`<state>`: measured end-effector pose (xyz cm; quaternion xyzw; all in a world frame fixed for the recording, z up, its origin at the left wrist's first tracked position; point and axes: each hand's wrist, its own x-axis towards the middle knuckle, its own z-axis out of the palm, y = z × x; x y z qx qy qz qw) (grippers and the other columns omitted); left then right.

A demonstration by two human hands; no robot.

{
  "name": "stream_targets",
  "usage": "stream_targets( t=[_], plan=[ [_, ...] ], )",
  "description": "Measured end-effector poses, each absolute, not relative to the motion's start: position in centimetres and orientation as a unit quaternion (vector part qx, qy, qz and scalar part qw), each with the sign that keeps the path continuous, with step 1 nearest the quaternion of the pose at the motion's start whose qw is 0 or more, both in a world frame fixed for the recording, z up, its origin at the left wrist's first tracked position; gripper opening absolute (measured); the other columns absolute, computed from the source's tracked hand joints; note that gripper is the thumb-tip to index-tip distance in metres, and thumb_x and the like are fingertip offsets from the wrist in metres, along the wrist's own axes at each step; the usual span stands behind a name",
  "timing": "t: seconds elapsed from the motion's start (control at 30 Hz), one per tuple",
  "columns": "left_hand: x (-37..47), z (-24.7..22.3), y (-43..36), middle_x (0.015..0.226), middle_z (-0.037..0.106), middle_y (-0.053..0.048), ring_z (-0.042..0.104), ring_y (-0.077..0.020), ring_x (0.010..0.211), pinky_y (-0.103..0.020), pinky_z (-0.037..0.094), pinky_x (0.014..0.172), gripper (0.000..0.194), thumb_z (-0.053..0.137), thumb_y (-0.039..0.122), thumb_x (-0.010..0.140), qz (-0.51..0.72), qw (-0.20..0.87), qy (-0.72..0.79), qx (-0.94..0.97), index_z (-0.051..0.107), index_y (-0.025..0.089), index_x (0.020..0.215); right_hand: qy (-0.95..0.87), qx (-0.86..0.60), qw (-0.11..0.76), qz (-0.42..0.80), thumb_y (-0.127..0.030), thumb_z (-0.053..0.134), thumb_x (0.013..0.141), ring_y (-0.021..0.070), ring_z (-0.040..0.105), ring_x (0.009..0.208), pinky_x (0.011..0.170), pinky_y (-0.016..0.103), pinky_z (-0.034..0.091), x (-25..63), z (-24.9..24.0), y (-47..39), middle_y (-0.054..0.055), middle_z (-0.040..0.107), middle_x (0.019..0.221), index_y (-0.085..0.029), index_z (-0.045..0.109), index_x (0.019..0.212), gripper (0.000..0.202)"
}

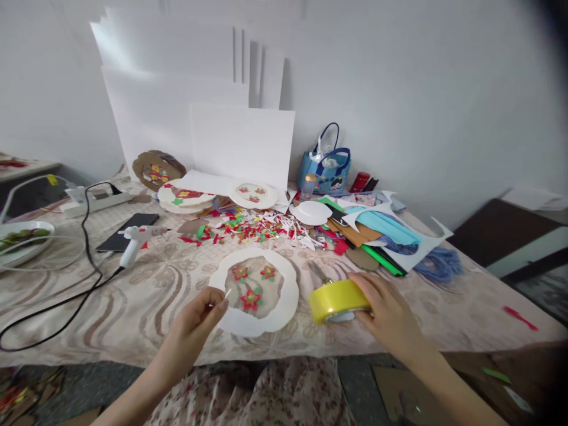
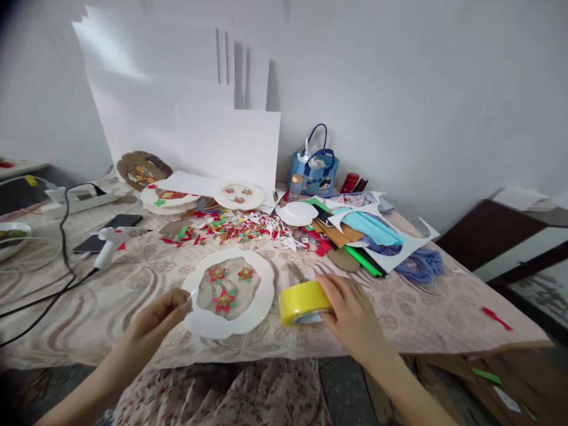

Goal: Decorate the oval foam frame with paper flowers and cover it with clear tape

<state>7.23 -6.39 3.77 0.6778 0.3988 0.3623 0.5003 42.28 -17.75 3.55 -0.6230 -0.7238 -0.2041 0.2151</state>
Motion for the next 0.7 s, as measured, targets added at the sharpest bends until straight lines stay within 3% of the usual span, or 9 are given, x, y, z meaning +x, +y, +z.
stream_targets(
  t=[0.13, 0.2, 0.3, 0.4, 0.53, 0.7],
  plan=[
    [7.1, 3.8, -5.1, 0.071, 0.051, -0.001, 0.045, -0.0156, 0.068, -0.024, 0.039, 0.063, 0.03, 0.059, 0.044, 0.079, 0.38, 0.464, 0.399, 0.694, 0.051, 0.019, 0.064, -0.697, -0.67, 0.244, -0.072, -0.012, 0.052, 0.071, 0.0267, 0.053, 0.112, 0.091, 0.041, 0.045, 42.2, 3.5, -17.9, 0.009, 0.055, 0.123, -0.027, 0.04, 0.132, 0.064],
    [6.9, 3.8, -4.7, 0.07, 0.051, -0.001, 0.046, -0.0155, 0.068, -0.024, 0.039, 0.063, 0.029, 0.059, 0.044, 0.079, 0.385, 0.457, 0.403, 0.693, 0.053, 0.019, 0.064, -0.66, -0.696, 0.283, 0.016, -0.016, 0.056, 0.067, 0.0259, 0.058, 0.104, 0.084, 0.037, 0.048, 42.4, 3.4, -18.1, 0.007, 0.06, 0.117, -0.027, 0.046, 0.126, 0.06],
    [6.6, 3.6, -4.3, 0.071, 0.052, -0.001, 0.048, -0.0157, 0.069, -0.024, 0.04, 0.065, 0.029, 0.059, 0.043, 0.078, 0.383, 0.46, 0.394, 0.697, 0.052, 0.019, 0.062, -0.57, -0.703, 0.404, 0.137, -0.02, 0.064, 0.061, 0.0234, 0.062, 0.084, 0.072, 0.032, 0.049, 42.1, 2.4, -17.7, 0.002, 0.066, 0.096, -0.025, 0.056, 0.105, 0.044],
    [6.2, 3.3, -3.8, 0.07, 0.051, -0.001, 0.047, -0.0157, 0.069, -0.024, 0.04, 0.064, 0.029, 0.059, 0.041, 0.08, 0.383, 0.461, 0.394, 0.697, 0.051, 0.019, 0.062, -0.45, -0.67, 0.534, 0.249, -0.029, 0.071, 0.059, 0.0222, 0.062, 0.077, 0.067, 0.032, 0.05, 40.9, 0.8, -17.0, 0.002, 0.067, 0.087, -0.024, 0.059, 0.099, 0.042],
    [5.5, 3.4, -3.2, 0.073, 0.05, -0.001, 0.046, -0.0156, 0.07, -0.024, 0.04, 0.065, 0.028, 0.056, 0.042, 0.082, 0.376, 0.46, 0.41, 0.692, 0.051, 0.019, 0.066, -0.379, -0.651, 0.581, 0.308, -0.036, 0.079, 0.053, 0.0235, 0.061, 0.076, 0.071, 0.038, 0.05, 39.6, -2.2, -16.5, 0.003, 0.067, 0.076, -0.024, 0.063, 0.085, 0.038],
    [4.9, 3.8, -2.8, 0.074, 0.049, -0.001, 0.045, -0.0158, 0.071, -0.025, 0.039, 0.066, 0.031, 0.054, 0.042, 0.083, 0.352, 0.468, 0.404, 0.702, 0.048, 0.019, 0.063, -0.33, -0.621, 0.63, 0.331, -0.034, 0.079, 0.054, 0.0242, 0.062, 0.074, 0.068, 0.042, 0.052, 40.4, -4.4, -16.0, 0.004, 0.068, 0.079, -0.025, 0.063, 0.089, 0.039]
  ],
)
